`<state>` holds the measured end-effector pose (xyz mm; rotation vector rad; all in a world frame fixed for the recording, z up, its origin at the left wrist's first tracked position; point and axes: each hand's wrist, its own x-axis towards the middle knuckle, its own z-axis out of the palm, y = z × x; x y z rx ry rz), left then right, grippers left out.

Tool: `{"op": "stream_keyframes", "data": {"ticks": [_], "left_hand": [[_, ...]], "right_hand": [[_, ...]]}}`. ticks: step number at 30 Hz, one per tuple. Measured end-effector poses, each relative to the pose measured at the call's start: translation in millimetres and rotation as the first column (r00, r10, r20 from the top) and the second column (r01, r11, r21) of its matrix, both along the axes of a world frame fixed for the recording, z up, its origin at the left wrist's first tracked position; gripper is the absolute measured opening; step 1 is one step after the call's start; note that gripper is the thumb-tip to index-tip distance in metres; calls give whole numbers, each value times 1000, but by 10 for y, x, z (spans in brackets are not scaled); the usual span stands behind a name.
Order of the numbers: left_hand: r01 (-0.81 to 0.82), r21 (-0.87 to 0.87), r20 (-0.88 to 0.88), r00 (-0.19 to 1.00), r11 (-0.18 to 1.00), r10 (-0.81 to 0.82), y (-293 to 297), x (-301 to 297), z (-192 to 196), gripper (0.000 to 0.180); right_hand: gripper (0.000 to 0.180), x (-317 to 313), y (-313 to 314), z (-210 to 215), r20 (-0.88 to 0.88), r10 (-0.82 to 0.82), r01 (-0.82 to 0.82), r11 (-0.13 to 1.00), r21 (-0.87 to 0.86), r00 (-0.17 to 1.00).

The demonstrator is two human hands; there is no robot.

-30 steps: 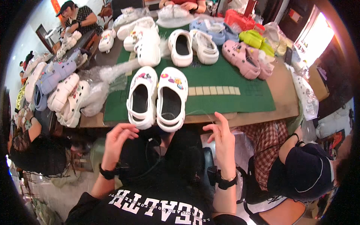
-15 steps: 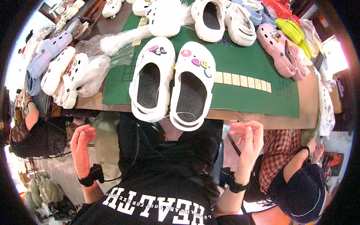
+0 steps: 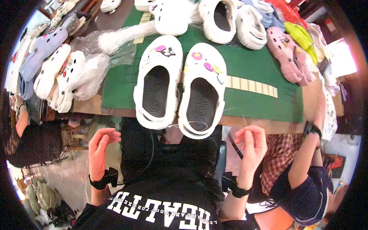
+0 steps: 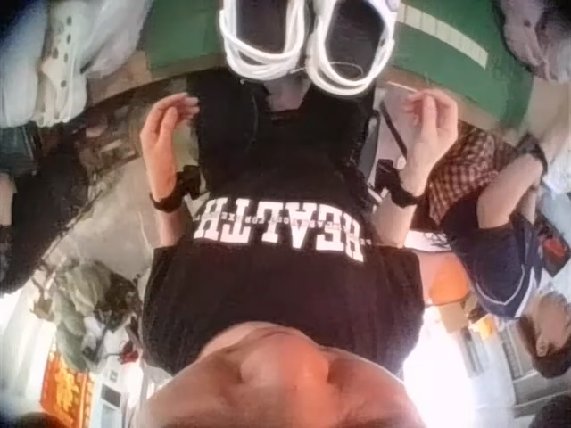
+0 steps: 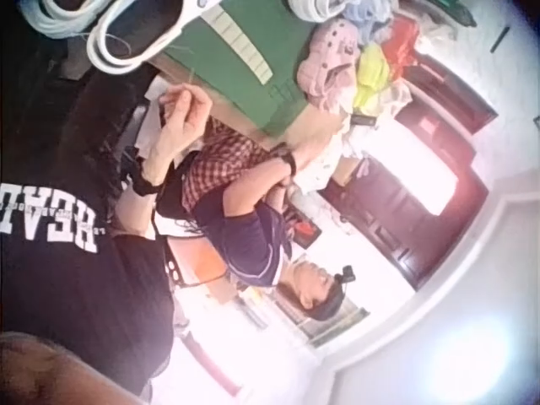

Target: The recorder is inspecting and assembling white clogs, checking the soles and straps.

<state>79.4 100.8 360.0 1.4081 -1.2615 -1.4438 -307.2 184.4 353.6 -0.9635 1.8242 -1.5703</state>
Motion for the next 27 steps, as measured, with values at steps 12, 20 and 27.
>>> {"op": "stream_keyframes", "data": {"ticks": [12,20,27], "left_hand": [[276,-621,334,940,734,-70,-383,-881,354,13],[475,-343,411,852,810,-325,-643,-1256,379,24],[547,-649,650,759,529,14,-338,-1183,226,45]], "right_hand": [[8,113,109,640,-201,-119,74,972,-222,972],[9,363,72,565,-312,28,-83,983,-163,950],[6,65,329,508,-371,-54,22,996,-89,927]]}}
